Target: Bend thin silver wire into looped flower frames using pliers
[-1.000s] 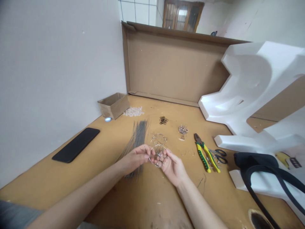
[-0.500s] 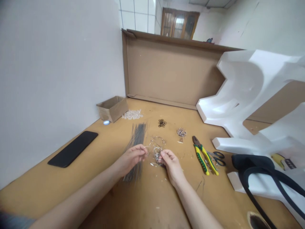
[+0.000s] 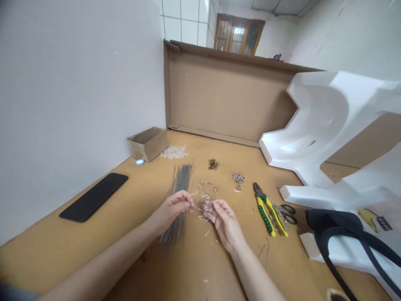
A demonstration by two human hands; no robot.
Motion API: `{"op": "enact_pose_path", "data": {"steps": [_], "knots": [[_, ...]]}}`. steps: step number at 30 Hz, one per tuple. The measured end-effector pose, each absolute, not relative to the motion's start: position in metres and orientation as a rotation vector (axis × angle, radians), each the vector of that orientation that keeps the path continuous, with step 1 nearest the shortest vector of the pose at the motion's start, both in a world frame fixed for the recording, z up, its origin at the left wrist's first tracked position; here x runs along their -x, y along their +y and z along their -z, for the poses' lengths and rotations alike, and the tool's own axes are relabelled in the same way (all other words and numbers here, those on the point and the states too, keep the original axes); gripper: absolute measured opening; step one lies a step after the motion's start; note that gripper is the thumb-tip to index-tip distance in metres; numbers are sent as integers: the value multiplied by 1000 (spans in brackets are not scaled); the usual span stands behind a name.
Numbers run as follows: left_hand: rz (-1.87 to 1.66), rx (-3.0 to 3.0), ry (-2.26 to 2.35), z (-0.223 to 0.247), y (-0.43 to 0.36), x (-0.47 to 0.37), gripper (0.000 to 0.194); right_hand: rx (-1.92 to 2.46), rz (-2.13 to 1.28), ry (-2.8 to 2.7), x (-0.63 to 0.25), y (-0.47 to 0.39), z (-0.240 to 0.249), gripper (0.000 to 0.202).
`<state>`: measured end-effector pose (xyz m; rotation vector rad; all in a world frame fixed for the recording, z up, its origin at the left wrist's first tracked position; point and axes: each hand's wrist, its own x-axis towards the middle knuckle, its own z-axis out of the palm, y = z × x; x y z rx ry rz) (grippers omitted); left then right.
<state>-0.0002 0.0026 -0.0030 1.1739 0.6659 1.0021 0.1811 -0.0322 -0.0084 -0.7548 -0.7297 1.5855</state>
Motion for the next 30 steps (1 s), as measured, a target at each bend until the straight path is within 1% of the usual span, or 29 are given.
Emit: {"op": "enact_pose_path", "data": {"steps": [4,7,9,12,15,17,20,23,25,30], "knots": [[-1081,-1476,639,-4,-2,1,9,768,-1570,-850,-181,-33,9,10],[-1094,-1507,610,-5,-3,1,11,848,-1432,-927,-181,-34,12,6],[-1081,-1511,600,-5,-3,1,11,894,-1361,-975,-182,-34,14,6],[-1068,-1456,585,-3,-4,0,10,895,-1347,-1054,-182,-36,15,7],[-1039,-1363,588,-1,-4,-1,10,828,-1374,-1092,-182,-38,13,15],[-1019,-1313,635,-1,-4,-2,12,805,-1380,-1111,-181,-39,10,24],[-1007,-1250,725,-3,-5,-2,17,960,-1310,-1230,-179,-40,7,35],[-1011,-1217,744,-6,-5,-2,18,1181,-1095,-1357,-176,-40,5,24],[-1022,-1200,751,-7,-5,-2,18,1224,-996,-1381,-174,-40,3,19],[-1007,-1236,778,-5,-5,-1,19,1268,-1134,-1289,-174,-40,3,21]]}}
